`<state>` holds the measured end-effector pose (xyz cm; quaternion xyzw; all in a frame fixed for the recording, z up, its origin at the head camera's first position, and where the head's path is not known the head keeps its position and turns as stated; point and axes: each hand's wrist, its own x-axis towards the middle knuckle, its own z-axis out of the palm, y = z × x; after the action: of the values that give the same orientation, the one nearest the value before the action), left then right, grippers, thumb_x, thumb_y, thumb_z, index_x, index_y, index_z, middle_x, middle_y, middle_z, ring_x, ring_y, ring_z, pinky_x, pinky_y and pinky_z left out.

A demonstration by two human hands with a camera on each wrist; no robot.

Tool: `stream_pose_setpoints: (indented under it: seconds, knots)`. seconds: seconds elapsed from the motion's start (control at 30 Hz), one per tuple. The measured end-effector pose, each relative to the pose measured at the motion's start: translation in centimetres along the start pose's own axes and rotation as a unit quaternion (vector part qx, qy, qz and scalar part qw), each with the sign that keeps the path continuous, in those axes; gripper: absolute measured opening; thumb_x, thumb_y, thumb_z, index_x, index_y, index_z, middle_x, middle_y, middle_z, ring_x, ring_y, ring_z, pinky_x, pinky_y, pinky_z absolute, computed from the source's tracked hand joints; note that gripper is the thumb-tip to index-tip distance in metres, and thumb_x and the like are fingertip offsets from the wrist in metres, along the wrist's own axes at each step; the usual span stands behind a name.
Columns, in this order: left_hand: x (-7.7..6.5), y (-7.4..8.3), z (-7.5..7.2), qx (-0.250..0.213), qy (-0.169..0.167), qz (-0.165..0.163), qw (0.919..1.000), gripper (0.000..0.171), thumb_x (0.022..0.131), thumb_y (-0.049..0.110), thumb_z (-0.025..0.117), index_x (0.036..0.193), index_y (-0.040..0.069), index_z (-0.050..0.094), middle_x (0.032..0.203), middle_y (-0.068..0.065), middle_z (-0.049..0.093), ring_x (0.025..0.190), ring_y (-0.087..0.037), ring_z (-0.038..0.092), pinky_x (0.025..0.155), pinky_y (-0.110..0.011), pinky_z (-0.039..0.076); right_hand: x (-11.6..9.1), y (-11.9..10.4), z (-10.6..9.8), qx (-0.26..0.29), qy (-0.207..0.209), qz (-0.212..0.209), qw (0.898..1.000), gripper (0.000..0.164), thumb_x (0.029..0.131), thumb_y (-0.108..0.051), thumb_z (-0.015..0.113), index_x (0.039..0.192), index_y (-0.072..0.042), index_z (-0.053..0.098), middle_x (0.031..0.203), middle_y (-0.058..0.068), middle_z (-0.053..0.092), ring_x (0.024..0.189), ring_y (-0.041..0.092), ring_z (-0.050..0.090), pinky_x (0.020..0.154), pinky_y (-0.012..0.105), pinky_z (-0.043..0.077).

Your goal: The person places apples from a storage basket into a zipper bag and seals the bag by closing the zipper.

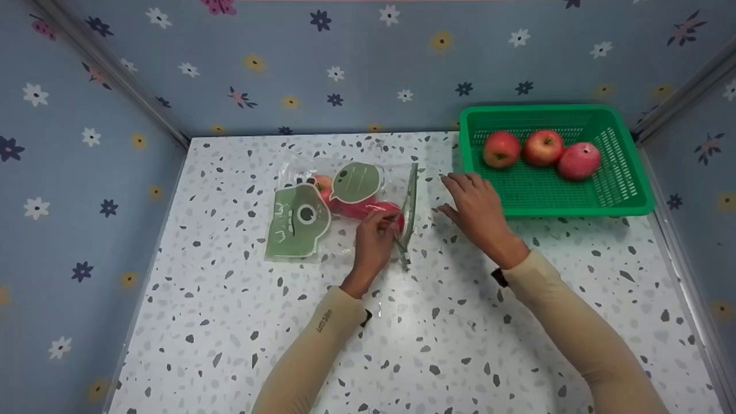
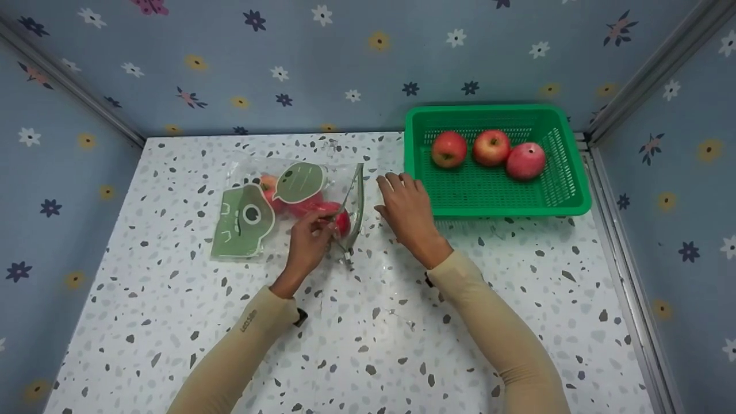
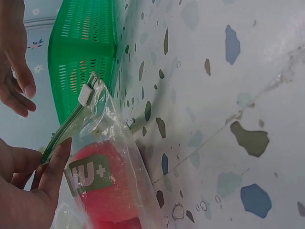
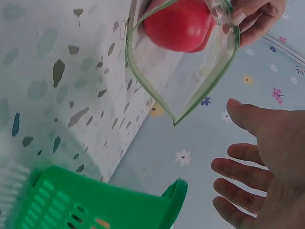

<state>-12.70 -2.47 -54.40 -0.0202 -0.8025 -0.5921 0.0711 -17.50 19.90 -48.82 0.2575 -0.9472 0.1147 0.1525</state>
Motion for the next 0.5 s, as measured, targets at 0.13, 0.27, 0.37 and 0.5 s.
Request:
stream_pose_setpoints:
  seconds: [0.13,0.27,0.37,0.5]
  knots:
    - [0.0,0.0,0.0,0.002,-0.002,-0.002,1.0000,0.024,0.096,-0.008,0.065,0.117,-0.002,0.075,0.110,-0.016,0.072,0.097,-0.027,0.071,0.084,-0.033,0.058,0.0,0.9,-0.6,-0.013,-0.002,0.006,1.000,0.057,0.089,-0.020,0.087,0.137,0.002,0.064,0.134,0.020,0.067,0.120,0.041,0.060,0.091,0.054,0.052]
    - [0.0,0.0,0.0,0.004,-0.006,-0.003,1.0000,0.024,0.097,-0.007,0.065,0.119,-0.002,0.074,0.112,-0.015,0.073,0.097,-0.026,0.071,0.085,-0.033,0.058,0.2,1.8,-1.3,-0.021,-0.005,0.019,1.000,0.058,0.090,-0.021,0.086,0.138,0.002,0.064,0.136,0.020,0.066,0.121,0.041,0.059,0.095,0.054,0.052]
    - [-0.1,-0.1,0.0,0.002,-0.010,-0.006,0.9999,0.024,0.097,-0.006,0.066,0.120,-0.002,0.074,0.114,-0.015,0.072,0.098,-0.025,0.070,0.086,-0.032,0.058,0.3,2.6,-2.0,-0.020,-0.009,0.033,0.999,0.059,0.091,-0.022,0.085,0.139,0.003,0.063,0.137,0.022,0.066,0.122,0.042,0.057,0.097,0.055,0.052]
    - [0.0,-0.2,0.0,-0.003,-0.007,-0.003,1.0000,0.024,0.097,-0.006,0.066,0.119,-0.002,0.074,0.112,-0.015,0.072,0.097,-0.025,0.071,0.084,-0.031,0.058,0.6,3.8,-2.7,-0.009,-0.013,0.051,0.999,0.060,0.092,-0.021,0.084,0.142,0.003,0.061,0.139,0.023,0.063,0.125,0.044,0.055,0.098,0.059,0.050]
